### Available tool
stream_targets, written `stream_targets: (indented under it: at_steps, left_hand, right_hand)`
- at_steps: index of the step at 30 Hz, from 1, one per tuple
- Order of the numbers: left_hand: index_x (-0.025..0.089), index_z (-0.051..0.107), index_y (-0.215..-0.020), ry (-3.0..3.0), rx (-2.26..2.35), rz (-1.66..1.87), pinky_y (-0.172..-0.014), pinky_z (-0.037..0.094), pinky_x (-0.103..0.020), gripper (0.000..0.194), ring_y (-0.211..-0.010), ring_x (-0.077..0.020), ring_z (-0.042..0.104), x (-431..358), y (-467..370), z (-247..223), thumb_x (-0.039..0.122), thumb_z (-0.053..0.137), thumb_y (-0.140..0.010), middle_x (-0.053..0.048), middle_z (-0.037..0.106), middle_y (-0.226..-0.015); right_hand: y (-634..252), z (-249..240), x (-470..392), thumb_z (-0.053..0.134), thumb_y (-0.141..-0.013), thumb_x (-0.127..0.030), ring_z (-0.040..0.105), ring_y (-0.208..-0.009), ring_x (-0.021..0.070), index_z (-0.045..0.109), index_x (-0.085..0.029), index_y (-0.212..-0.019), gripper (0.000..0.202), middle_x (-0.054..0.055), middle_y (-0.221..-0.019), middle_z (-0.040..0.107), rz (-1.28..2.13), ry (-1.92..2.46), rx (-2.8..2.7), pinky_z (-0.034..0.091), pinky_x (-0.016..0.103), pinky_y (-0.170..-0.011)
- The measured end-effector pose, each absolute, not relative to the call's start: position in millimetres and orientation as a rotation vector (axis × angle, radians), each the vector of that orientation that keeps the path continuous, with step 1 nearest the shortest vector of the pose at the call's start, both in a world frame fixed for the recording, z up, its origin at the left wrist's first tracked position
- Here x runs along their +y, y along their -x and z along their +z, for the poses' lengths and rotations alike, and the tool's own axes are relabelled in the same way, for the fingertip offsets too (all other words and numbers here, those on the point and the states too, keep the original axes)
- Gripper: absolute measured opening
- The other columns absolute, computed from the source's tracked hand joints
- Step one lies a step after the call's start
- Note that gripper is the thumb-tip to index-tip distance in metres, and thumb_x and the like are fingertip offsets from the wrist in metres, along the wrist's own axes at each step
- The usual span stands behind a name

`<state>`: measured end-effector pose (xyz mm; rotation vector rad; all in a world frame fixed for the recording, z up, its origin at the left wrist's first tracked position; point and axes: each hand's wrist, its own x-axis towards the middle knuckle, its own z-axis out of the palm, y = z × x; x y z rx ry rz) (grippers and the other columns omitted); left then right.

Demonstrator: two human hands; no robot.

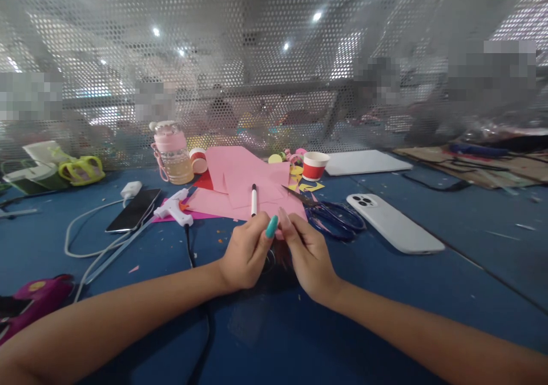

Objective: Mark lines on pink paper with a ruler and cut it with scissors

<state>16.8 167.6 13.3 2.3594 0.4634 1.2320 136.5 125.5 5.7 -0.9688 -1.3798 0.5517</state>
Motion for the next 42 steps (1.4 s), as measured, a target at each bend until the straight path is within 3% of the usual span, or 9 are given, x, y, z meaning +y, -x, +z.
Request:
stream_targets:
  at_steps: [14, 28, 34, 42]
  left_hand:
    - [0.019, 0.042, -0.076, -2.188, 0.545, 1.275, -0.048, 0.034, -0.020, 0.020, -0.049, -0.0075, 0.037, 159, -22, 13, 0.021, 0.033, -0.093, 0.005, 0.039, -0.059]
    - [0.021, 0.038, -0.080, -2.194, 0.482, 1.425, -0.048, 0.036, -0.019, 0.019, -0.051, -0.0077, 0.041, 150, -27, 10, 0.024, 0.028, -0.095, 0.005, 0.042, -0.062]
    - [0.020, 0.038, -0.080, -2.162, 0.437, 1.381, -0.043, 0.033, -0.017, 0.019, -0.046, -0.0065, 0.036, 149, -28, 10, 0.024, 0.027, -0.096, 0.006, 0.038, -0.058]
    - [0.020, 0.037, -0.076, -2.126, 0.475, 1.350, -0.041, 0.032, -0.018, 0.022, -0.043, -0.0070, 0.035, 152, -27, 9, 0.027, 0.027, -0.095, 0.007, 0.037, -0.054]
  right_hand:
    - [-131, 6, 121, 0.036, -0.091, -0.035, 0.035, -0.044, 0.0089, 0.037, -0.022, -0.063, 0.031, -0.006, -0.052, 0.037, 0.526, 0.978, -1.361, 0.031, 0.021, -0.041]
    - [-126, 4, 114, 0.034, -0.090, -0.022, 0.033, -0.038, 0.0071, 0.034, -0.022, -0.065, 0.025, -0.008, -0.049, 0.034, 0.251, 1.022, -1.398, 0.026, 0.019, -0.036]
    - [-126, 6, 113, 0.034, -0.089, -0.017, 0.036, -0.037, 0.0070, 0.038, -0.022, -0.067, 0.023, -0.008, -0.048, 0.036, 0.174, 1.042, -1.427, 0.027, 0.019, -0.036]
    - [-128, 10, 115, 0.035, -0.089, -0.019, 0.037, -0.036, 0.0069, 0.036, -0.022, -0.063, 0.026, -0.008, -0.047, 0.037, 0.194, 1.065, -1.451, 0.028, 0.019, -0.036]
